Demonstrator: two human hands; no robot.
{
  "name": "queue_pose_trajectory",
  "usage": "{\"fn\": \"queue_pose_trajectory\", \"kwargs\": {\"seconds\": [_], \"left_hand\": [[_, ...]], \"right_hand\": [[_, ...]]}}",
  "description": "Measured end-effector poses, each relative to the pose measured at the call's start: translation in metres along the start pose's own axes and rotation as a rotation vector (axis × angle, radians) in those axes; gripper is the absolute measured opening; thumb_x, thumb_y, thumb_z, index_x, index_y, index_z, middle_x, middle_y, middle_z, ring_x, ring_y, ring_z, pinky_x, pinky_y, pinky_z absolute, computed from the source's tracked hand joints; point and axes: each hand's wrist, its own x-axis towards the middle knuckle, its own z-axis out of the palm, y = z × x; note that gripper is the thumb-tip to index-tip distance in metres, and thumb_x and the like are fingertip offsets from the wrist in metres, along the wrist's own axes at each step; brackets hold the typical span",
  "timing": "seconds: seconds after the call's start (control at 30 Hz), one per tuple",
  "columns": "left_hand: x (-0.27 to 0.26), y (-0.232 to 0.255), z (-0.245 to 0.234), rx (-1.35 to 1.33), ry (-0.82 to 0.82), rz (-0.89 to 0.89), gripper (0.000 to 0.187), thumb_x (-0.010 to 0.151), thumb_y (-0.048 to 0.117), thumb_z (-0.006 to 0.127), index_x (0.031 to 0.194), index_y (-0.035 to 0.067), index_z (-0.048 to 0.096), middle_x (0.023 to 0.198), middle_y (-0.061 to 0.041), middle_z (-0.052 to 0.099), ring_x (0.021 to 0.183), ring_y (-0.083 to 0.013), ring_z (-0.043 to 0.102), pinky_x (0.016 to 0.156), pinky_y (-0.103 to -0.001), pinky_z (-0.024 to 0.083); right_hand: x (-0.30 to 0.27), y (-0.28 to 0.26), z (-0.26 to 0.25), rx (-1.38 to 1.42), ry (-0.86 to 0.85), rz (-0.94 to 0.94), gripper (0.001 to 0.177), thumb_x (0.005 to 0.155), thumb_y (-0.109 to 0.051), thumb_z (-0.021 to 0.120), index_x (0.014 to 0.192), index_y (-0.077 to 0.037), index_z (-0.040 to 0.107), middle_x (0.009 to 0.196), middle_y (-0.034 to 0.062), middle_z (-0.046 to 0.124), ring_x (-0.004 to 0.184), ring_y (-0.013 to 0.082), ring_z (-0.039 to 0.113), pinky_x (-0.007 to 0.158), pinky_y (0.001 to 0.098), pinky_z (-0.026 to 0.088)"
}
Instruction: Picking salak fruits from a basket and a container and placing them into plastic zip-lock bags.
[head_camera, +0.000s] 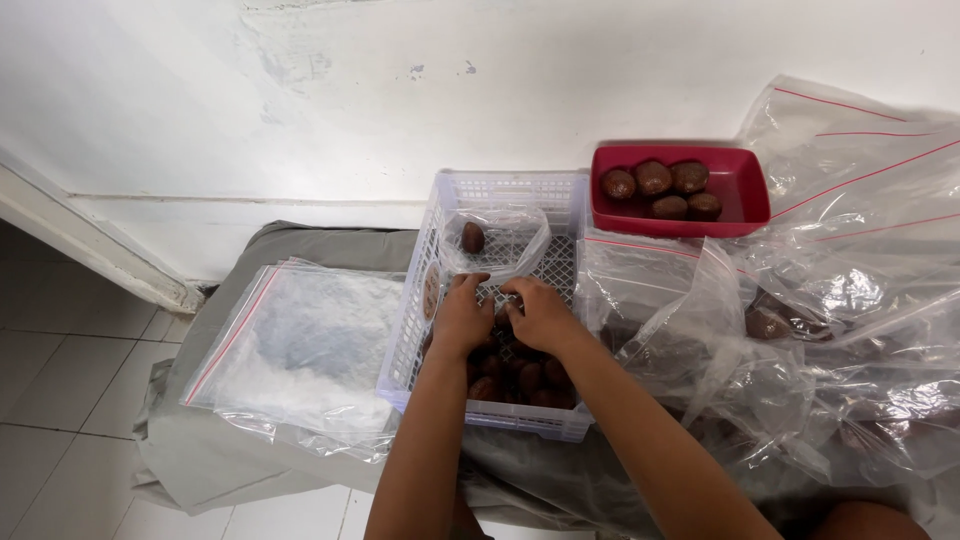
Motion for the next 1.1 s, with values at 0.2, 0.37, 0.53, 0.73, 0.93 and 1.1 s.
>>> {"fn": "queue_pose_trajectory", "kwargs": {"seconds": [0.2,0.37,0.53,0.73,0.93,1.1], "left_hand": [[0.006,-0.006,0.013,-0.074,0.081,0.135,0.027,0.095,0.019,0.063,0.119,0.01,0.072,0.114,-0.019,0.069,0.096,-0.0414,0.073,0.081,-0.05,0.06],[0.001,0.004,0.008,-0.128,0.113,0.131,0.02,0.095,0.019,0.063,0.11,0.013,0.075,0.1,-0.015,0.075,0.091,-0.0372,0.075,0.076,-0.047,0.06],[-0.008,0.021,-0.003,-0.215,0.176,0.169,0.016,0.093,0.013,0.064,0.103,0.01,0.076,0.089,-0.015,0.076,0.083,-0.0349,0.076,0.069,-0.043,0.06],[-0.022,0.076,-0.029,-0.518,0.293,0.295,0.019,0.1,0.004,0.058,0.1,0.003,0.078,0.079,-0.016,0.075,0.074,-0.027,0.074,0.063,-0.037,0.059],[-0.016,0.156,-0.026,-0.577,0.329,0.412,0.016,0.103,0.007,0.061,0.109,0.008,0.075,0.089,-0.013,0.076,0.086,-0.0274,0.073,0.077,-0.041,0.059],[0.004,0.213,0.004,-0.408,0.217,0.508,0.021,0.095,0.003,0.057,0.115,0.002,0.066,0.107,-0.024,0.07,0.104,-0.0466,0.069,0.089,-0.06,0.053]], "right_hand": [[0.001,0.009,0.003,0.008,0.065,-0.135,0.033,0.099,-0.012,0.055,0.13,-0.003,0.062,0.124,0.022,0.063,0.121,0.0417,0.064,0.1,0.0484,0.056],[-0.005,0.004,0.003,0.068,0.128,-0.232,0.029,0.1,-0.006,0.052,0.126,-0.002,0.064,0.117,0.0212,0.066,0.116,0.0417,0.066,0.097,0.0498,0.057],[-0.002,0.001,0.004,0.157,0.213,-0.341,0.026,0.101,0.0,0.051,0.122,-0.002,0.065,0.111,0.0209,0.069,0.111,0.0407,0.068,0.093,0.0501,0.058],[-0.025,-0.052,-0.036,0.407,0.347,-0.182,0.024,0.1,-0.008,0.058,0.121,-0.003,0.068,0.117,0.0234,0.069,0.11,0.0411,0.069,0.086,0.0467,0.063],[-0.043,-0.067,-0.114,0.424,0.499,-0.186,0.021,0.098,-0.007,0.061,0.115,-0.002,0.07,0.114,0.0251,0.07,0.108,0.0439,0.071,0.085,0.051,0.062],[-0.04,-0.029,-0.175,0.086,0.623,-0.096,0.021,0.095,-0.012,0.065,0.114,-0.008,0.073,0.113,0.0166,0.074,0.112,0.0386,0.069,0.089,0.0488,0.059]]}}
